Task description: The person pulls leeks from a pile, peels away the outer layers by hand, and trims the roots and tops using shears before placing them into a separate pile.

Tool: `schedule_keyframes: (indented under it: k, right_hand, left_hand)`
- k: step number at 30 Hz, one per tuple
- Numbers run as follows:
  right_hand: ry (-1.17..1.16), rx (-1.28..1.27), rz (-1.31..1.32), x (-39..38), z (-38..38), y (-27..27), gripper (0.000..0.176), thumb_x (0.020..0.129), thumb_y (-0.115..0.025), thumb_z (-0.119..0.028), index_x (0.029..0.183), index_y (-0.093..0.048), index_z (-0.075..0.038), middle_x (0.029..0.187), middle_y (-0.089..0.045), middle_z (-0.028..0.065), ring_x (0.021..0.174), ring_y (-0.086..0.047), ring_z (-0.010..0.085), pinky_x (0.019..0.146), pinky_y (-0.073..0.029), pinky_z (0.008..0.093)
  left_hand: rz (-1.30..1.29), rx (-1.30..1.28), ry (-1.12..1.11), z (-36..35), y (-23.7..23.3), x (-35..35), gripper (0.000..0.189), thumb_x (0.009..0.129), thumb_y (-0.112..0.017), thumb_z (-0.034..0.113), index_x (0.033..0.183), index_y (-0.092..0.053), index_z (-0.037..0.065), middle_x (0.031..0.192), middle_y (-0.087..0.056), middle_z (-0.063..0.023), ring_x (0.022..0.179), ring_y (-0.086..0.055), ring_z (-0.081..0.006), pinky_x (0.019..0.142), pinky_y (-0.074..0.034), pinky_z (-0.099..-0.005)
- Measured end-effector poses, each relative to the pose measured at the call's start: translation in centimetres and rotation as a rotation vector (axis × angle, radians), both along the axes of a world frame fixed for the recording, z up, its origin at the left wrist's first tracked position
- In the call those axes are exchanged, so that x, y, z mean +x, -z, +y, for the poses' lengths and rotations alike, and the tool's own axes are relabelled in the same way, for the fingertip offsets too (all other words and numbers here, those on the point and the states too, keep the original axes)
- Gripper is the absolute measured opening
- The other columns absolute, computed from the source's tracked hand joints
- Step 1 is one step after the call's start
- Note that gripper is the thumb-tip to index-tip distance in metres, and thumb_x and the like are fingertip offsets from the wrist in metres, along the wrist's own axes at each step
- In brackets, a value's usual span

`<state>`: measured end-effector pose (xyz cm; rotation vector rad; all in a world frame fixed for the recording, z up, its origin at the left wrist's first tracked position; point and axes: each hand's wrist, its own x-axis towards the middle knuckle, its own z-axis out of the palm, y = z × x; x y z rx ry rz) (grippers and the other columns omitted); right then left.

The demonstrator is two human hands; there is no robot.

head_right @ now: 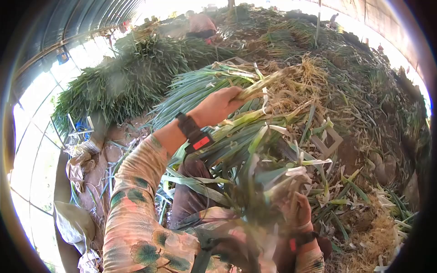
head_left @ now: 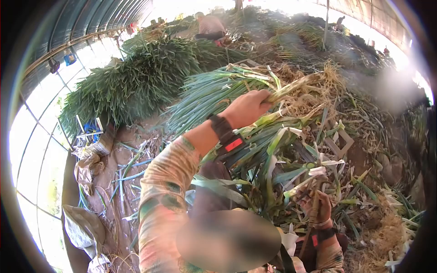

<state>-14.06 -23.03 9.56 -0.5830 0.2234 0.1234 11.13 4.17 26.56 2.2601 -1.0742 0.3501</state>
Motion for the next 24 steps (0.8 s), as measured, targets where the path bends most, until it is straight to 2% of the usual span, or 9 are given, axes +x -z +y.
schedule_keyframes:
  k: [3, 6, 7, 8, 12, 17, 20, 23, 24]
  right_hand:
    - [-0.069, -0.073, -0.058, -0.1, -0.3, 0.9, 0.032, 0.089, -0.05, -0.029, 0.101, -0.062, -0.002, 0.098, -0.065, 0.0145, 0.097, -0.061, 0.03, 0.094, -0.042, 0.0504]
    - [-0.044, -0.206, -0.017, -0.3, -0.8, -0.9, 0.027, 0.089, -0.054, -0.028, 0.096, -0.062, -0.003, 0.079, -0.059, 0.0064, 0.074, -0.06, 0.021, 0.076, -0.049, 0.0408]
    - [-0.027, -0.285, 0.002, -0.5, -0.5, -2.2, 0.026, 0.089, -0.055, -0.028, 0.095, -0.061, -0.004, 0.076, -0.058, 0.005, 0.07, -0.059, 0.0194, 0.072, -0.05, 0.0385]
    - [0.103, -0.516, 0.007, 0.7, -3.8, 3.8, 0.026, 0.089, -0.054, -0.027, 0.095, -0.061, -0.003, 0.079, -0.059, 0.0059, 0.071, -0.059, 0.0201, 0.068, -0.052, 0.0348]
    - [0.309, -0.382, -0.002, 1.1, -6.9, 4.2, 0.024, 0.091, -0.054, -0.026, 0.097, -0.06, -0.004, 0.087, -0.063, 0.0092, 0.081, -0.064, 0.0247, 0.077, -0.054, 0.0406]
    - [0.46, -0.414, -0.135, 0.4, -12.3, 3.4, 0.031, 0.096, -0.048, -0.028, 0.11, -0.058, -0.003, 0.1, -0.064, 0.0124, 0.092, -0.064, 0.026, 0.082, -0.053, 0.0417]
    - [0.534, -0.286, -0.197, -1.0, -10.8, -0.9, 0.04, 0.099, -0.044, -0.031, 0.126, -0.051, -0.003, 0.115, -0.06, 0.0115, 0.104, -0.06, 0.0259, 0.089, -0.051, 0.0434]
    - [0.332, -0.19, -0.354, -1.3, -6.0, -3.5, 0.042, 0.099, -0.043, -0.032, 0.129, -0.048, -0.004, 0.119, -0.057, 0.0112, 0.105, -0.059, 0.0262, 0.091, -0.05, 0.0449]
    - [0.298, -0.218, -0.171, -1.2, -5.6, -2.1, 0.042, 0.098, -0.048, -0.031, 0.13, -0.046, -0.004, 0.122, -0.056, 0.0103, 0.107, -0.058, 0.0249, 0.09, -0.051, 0.0414]
  left_hand:
    - [0.287, 0.032, -0.003, -3.4, -1.4, -0.1, 0.029, 0.092, -0.058, 0.028, 0.109, -0.059, 0.004, 0.084, -0.062, -0.0187, 0.078, -0.06, -0.0331, 0.072, -0.046, -0.0415]
    - [0.442, 0.088, -0.015, -6.2, 4.5, 1.8, 0.036, 0.09, -0.059, 0.034, 0.099, -0.061, 0.0, 0.08, -0.065, -0.0148, 0.072, -0.061, -0.0242, 0.066, -0.048, -0.0362]
    - [0.428, 0.104, -0.009, -7.3, 10.3, 4.0, 0.035, 0.089, -0.059, 0.034, 0.098, -0.062, 0.0, 0.08, -0.065, -0.0146, 0.072, -0.062, -0.0241, 0.065, -0.049, -0.0363]
    - [0.514, 0.114, -0.082, -7.9, 13.3, 3.6, 0.035, 0.088, -0.058, 0.035, 0.097, -0.064, 0.002, 0.078, -0.066, -0.0145, 0.07, -0.064, -0.0251, 0.064, -0.05, -0.0372]
    - [0.696, 0.19, -0.165, -7.5, 26.4, 1.2, 0.04, 0.085, -0.056, 0.041, 0.088, -0.07, 0.003, 0.076, -0.067, -0.0191, 0.072, -0.066, -0.0326, 0.067, -0.051, -0.0414]
    - [0.706, 0.126, 0.011, -1.8, 26.6, -4.2, 0.051, 0.088, -0.049, 0.045, 0.084, -0.067, -0.003, 0.083, -0.064, -0.0253, 0.083, -0.063, -0.0392, 0.076, -0.049, -0.0428]
    - [0.701, 0.198, -0.031, 1.3, 24.4, -6.0, 0.049, 0.088, -0.053, 0.044, 0.09, -0.068, -0.003, 0.085, -0.067, -0.021, 0.083, -0.065, -0.034, 0.078, -0.05, -0.0397]
    - [0.868, 0.253, 0.053, 2.8, 23.3, -8.1, 0.04, 0.091, -0.056, 0.037, 0.103, -0.065, -0.001, 0.088, -0.069, -0.0122, 0.084, -0.065, -0.0252, 0.079, -0.05, -0.0373]
    - [1.083, 0.176, 0.037, 2.7, 22.5, -8.9, 0.035, 0.09, -0.061, 0.03, 0.109, -0.062, 0.0, 0.085, -0.068, -0.0075, 0.078, -0.064, -0.0177, 0.073, -0.051, -0.0335]
